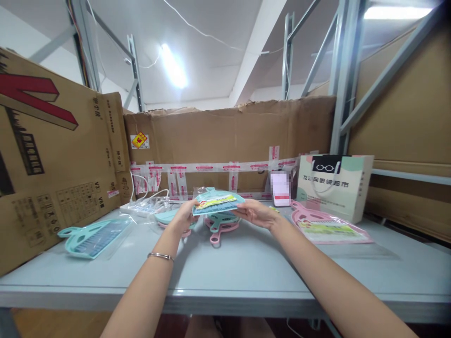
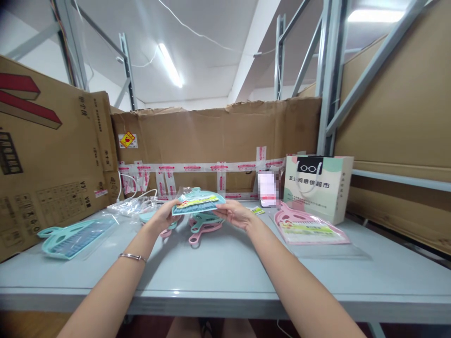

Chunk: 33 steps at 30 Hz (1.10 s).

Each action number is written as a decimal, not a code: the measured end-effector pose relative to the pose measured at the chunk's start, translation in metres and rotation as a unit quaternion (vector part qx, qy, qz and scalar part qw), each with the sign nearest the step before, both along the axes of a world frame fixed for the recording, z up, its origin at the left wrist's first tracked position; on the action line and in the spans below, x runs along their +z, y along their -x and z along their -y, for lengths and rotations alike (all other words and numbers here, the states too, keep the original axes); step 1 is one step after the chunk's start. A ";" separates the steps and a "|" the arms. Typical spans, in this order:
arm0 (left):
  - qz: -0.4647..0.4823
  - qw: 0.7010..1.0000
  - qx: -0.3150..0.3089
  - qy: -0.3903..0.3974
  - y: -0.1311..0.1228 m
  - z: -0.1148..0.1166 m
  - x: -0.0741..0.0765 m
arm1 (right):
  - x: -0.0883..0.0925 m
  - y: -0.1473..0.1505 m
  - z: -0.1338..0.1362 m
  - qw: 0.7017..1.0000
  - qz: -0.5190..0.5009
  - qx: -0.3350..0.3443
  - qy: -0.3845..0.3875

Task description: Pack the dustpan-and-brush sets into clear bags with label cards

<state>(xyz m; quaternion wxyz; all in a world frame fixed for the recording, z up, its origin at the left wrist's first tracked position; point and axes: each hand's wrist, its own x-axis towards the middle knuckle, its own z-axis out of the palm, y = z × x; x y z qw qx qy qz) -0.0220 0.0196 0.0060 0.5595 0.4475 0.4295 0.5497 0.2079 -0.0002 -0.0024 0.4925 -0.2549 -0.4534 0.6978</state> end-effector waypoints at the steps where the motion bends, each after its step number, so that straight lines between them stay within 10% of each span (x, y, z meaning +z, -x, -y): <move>1: -0.003 1.000 0.008 0.010 -0.001 0.002 0.001 | -0.002 0.001 -0.002 1.000 0.002 -0.017 0.003; 9: -0.013 0.990 -0.128 -0.060 -0.004 0.021 0.010 | -0.018 0.010 -0.019 0.980 0.039 -0.179 0.073; 18: -0.070 0.996 -0.003 -0.060 -0.009 0.002 -0.008 | -0.013 0.020 -0.011 0.964 0.039 -0.254 0.069; 25: -0.026 0.994 -0.008 -0.102 0.002 0.008 0.011 | -0.008 0.007 -0.017 0.960 -0.012 -0.253 0.122; 33: -0.176 0.932 -0.042 -0.315 -0.007 0.012 -0.001 | -0.009 0.010 -0.015 0.974 0.023 -0.216 0.066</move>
